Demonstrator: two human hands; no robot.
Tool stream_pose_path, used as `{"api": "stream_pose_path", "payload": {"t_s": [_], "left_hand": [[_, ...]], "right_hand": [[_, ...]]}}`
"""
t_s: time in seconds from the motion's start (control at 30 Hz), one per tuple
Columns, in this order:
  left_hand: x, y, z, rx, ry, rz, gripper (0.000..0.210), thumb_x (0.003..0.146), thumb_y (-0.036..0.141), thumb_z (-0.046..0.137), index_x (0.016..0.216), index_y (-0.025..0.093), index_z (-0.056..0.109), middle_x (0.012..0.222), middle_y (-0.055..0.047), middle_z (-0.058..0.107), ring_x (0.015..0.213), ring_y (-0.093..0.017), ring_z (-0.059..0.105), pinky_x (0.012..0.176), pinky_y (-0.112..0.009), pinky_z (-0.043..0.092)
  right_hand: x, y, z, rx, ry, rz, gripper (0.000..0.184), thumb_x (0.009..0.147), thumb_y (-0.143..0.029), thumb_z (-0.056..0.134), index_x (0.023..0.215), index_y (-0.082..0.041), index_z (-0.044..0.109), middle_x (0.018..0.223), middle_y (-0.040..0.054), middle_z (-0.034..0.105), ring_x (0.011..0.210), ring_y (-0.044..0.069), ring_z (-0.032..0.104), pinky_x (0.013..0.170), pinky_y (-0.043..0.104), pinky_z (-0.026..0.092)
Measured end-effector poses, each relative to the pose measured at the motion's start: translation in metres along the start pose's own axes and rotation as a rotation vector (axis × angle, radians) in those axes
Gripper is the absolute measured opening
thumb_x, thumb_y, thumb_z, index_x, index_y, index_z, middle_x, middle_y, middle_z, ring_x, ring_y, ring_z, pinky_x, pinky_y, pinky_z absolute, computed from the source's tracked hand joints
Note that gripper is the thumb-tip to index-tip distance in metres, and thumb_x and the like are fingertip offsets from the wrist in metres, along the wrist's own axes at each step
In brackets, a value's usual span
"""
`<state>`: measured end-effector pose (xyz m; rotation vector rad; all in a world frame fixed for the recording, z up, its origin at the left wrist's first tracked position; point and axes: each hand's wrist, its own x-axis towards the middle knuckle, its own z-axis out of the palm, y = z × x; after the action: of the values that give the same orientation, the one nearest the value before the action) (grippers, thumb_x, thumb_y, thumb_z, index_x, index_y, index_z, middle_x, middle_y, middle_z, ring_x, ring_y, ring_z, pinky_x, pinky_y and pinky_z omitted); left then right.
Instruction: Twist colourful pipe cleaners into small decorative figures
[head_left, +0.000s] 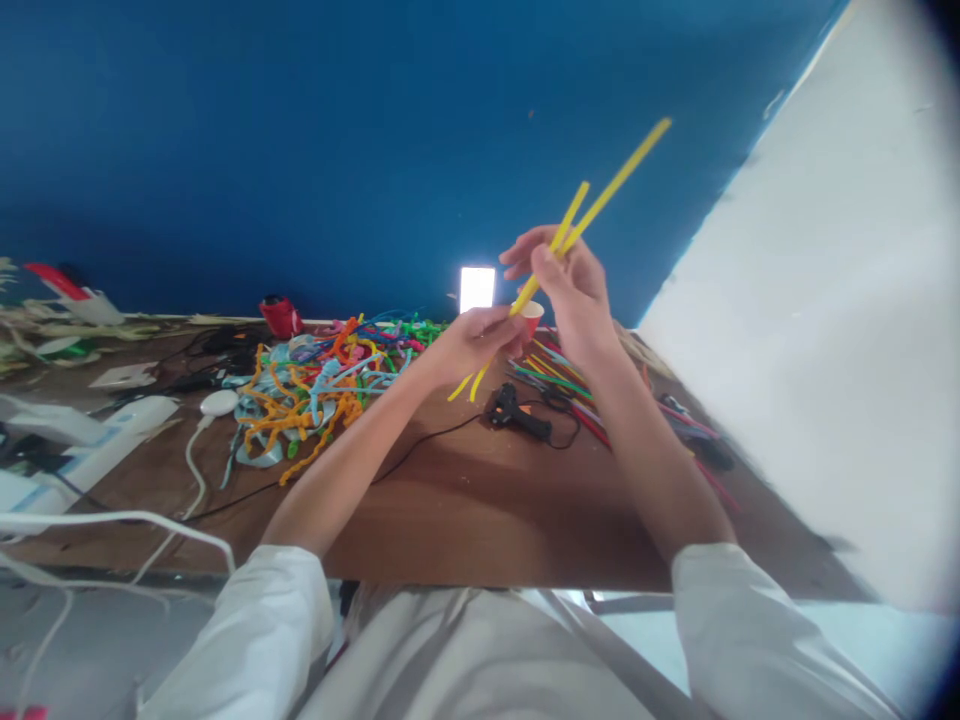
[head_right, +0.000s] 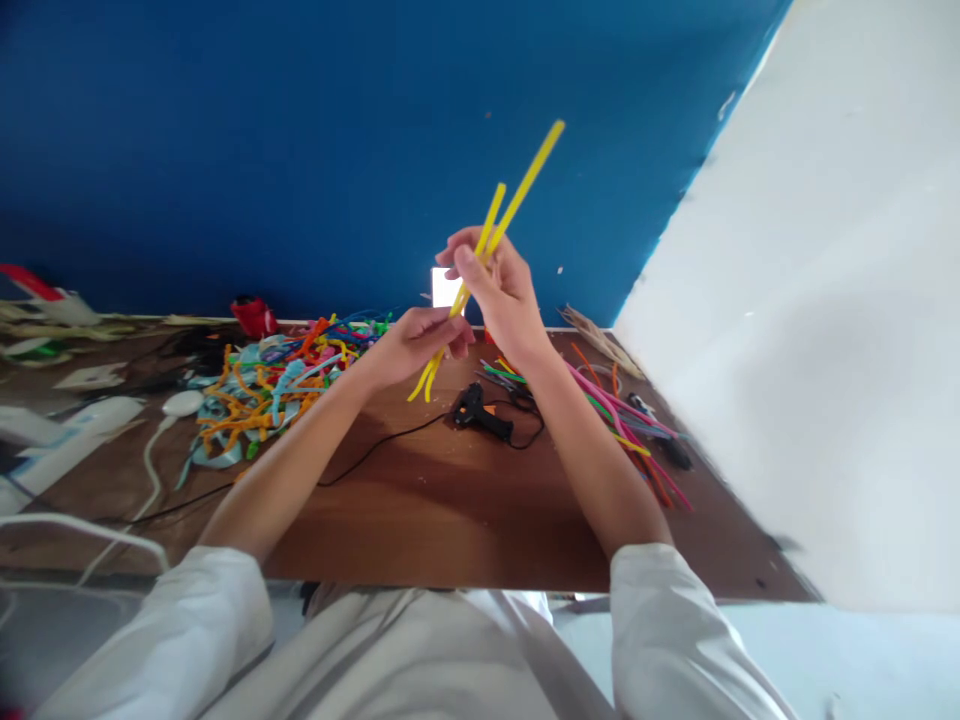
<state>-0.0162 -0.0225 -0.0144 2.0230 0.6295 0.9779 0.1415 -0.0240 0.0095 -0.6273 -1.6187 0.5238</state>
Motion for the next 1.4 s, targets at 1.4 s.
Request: {"api": "stream_pose_path", "payload": {"t_s": [1.4], "left_hand": [[0.000, -0.004, -0.013, 0.112, 0.047, -0.206, 0.030, 0.099, 0.036, 0.042, 0.086, 0.015, 0.060, 0.074, -0.004, 0.066, 0.056, -0.009, 0.058, 0.046, -0.019, 0.035]], "right_hand": [[0.002, 0.015, -0.016, -0.389, -0.417, 0.266, 0.027, 0.093, -0.040, 0.056, 0.081, -0.017, 0.061, 0.071, 0.0024, 0.061, 0.065, 0.014, 0.055, 0.064, 0.031, 0.041]]}}
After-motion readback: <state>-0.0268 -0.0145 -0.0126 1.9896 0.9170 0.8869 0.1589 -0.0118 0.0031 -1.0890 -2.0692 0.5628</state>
